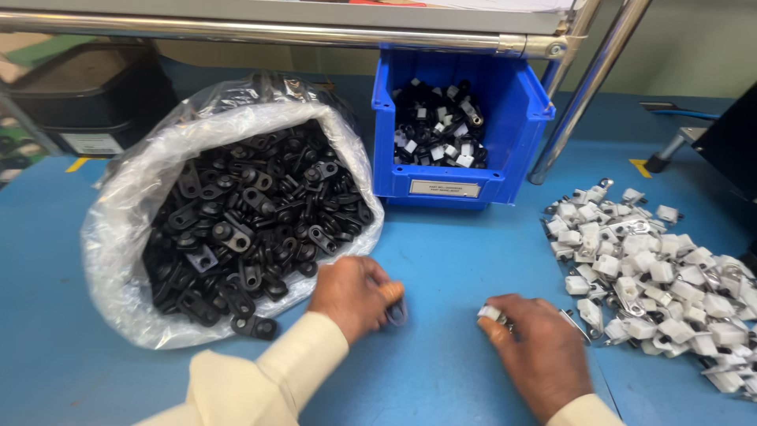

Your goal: The person repeatedly picks a black plastic part from a bag and a white plastic part from a pile, then presses them together by hand to form an assembled unit. The assembled units are placed into a blue bin. The process is repeated continuously throughout the clip.

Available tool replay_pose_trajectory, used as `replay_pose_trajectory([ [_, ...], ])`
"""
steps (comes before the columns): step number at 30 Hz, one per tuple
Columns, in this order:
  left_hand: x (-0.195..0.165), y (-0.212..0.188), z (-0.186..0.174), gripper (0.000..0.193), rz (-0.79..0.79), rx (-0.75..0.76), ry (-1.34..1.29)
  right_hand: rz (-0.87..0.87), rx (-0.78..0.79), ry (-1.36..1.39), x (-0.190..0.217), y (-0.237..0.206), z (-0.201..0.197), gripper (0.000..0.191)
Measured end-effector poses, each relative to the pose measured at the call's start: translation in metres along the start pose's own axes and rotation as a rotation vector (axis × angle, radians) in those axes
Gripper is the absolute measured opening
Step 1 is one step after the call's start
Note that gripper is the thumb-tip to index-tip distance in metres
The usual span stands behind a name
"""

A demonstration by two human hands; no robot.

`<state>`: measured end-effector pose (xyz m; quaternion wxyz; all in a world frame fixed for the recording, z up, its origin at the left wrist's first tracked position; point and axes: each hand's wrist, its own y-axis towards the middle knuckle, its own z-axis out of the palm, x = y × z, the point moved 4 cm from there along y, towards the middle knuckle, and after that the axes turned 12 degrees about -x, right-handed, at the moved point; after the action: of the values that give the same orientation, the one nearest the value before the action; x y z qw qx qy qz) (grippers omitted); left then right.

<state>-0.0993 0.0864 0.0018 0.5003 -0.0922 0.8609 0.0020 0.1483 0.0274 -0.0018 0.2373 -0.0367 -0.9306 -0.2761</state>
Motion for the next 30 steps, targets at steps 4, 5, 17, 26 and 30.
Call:
replay_pose_trajectory([
  [4, 0.004, -0.014, 0.021, 0.023, -0.131, 0.104, -0.049, 0.094, 0.084, -0.009, -0.007, 0.006, 0.005, 0.033],
  [5, 0.002, -0.015, 0.025, 0.024, -0.159, 0.124, -0.061, 0.231, 0.109, 0.061, -0.012, 0.006, 0.006, 0.034],
  [17, -0.030, -0.032, 0.067, 0.021, -0.179, 0.285, -0.158, 0.703, -0.019, 0.475, 0.002, -0.041, 0.013, 0.032],
  [26, -0.045, -0.023, 0.056, 0.026, -0.136, 0.427, 0.171, 0.672, 0.004, 0.410, 0.005, -0.044, 0.016, 0.033],
  [30, -0.037, -0.028, 0.052, 0.023, -0.141, 0.417, 0.196, 0.656, 0.063, 0.440, 0.000, -0.041, 0.020, 0.034],
])
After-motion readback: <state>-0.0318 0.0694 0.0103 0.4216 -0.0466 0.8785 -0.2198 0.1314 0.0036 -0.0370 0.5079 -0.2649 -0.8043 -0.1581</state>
